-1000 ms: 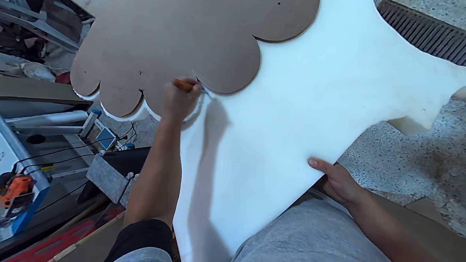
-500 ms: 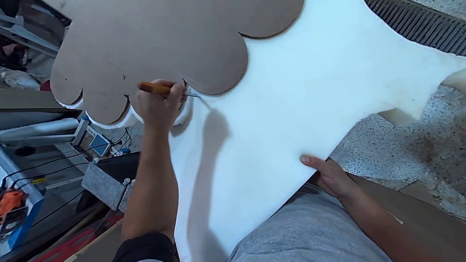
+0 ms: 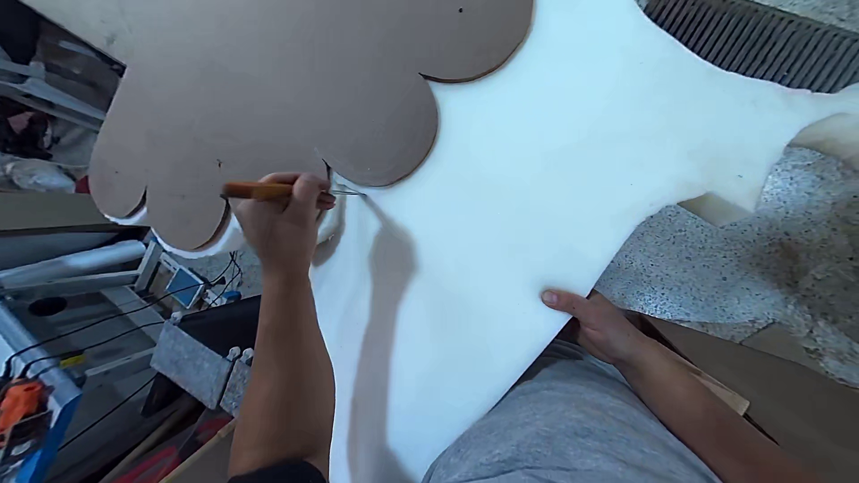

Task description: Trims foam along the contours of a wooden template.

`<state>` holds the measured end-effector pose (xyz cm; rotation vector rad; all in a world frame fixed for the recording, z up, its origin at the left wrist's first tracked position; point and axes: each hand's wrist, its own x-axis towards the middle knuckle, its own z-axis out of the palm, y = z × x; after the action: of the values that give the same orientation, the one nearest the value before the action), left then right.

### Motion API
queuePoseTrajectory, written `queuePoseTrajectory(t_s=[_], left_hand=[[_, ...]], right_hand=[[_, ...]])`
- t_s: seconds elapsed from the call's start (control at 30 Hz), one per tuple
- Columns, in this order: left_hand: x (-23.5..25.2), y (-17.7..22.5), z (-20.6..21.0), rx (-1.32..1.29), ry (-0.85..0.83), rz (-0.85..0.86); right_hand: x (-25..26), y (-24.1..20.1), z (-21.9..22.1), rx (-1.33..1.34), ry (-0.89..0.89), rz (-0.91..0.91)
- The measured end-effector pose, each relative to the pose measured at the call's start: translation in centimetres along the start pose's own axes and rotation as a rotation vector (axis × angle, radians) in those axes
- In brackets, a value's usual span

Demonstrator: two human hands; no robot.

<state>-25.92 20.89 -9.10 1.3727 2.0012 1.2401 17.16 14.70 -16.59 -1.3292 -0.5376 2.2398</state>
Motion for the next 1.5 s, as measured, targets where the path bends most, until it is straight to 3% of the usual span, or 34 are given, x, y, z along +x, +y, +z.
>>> queuePoseTrajectory(t_s=[0.13,0.23,0.3,0.43,0.57,0.7,0.87,1.07,1.17,1.23,1.37,1.5], left_hand=[[-0.2,-2.2,2.8,0.057,-0.028,-0.103],[0.2,0.0,1.9,0.078,-0.06,-0.052],[-0.3,1.3,1.2,0.027,-0.007,-0.012],[-0.1,-0.3,4.3,-0.017,0.078,-0.132],[-0.3,3.3,2.8,-0.061,0.118,-0.014],[-0.5,1.0,5.0,-0.086,0.196,-0.075],[-0.3,2.2,2.9,0.035,0.108,0.031],[-1.5,-0.9,4.4,0.03,0.064,0.032],[-1.1,-0.5,3.0,0.027,0.03,0.031],[-1.3,-2.1,3.3,0.015,0.037,0.007],[-2.4,-6.3,6.4,0.189,-0.122,-0.043],[-1.2,-3.2,3.1,0.164,-0.023,-0.054]], right_hand=[[0.2,0.0,0.1,-0.019,0.004,0.014],[0.3,-0.3,0.0,-0.022,-0.005,0.004],[0.4,-0.2,-0.1,-0.013,-0.01,-0.003],[0.4,-0.1,0.0,0.01,-0.055,-0.008],[0.4,-0.2,-0.1,0.05,-0.072,-0.017],[0.6,0.2,0.0,0.066,-0.078,-0.017],[0.1,-0.2,0.2,0.06,-0.07,-0.018],[0.2,0.0,0.2,0.075,-0.057,-0.02],[0.1,-0.3,0.5,0.068,-0.049,-0.024],[0.0,-0.2,0.4,0.071,-0.047,-0.027],[0.0,-0.1,0.7,0.042,-0.033,-0.019],[-0.2,-0.3,0.4,0.016,-0.024,-0.03]])
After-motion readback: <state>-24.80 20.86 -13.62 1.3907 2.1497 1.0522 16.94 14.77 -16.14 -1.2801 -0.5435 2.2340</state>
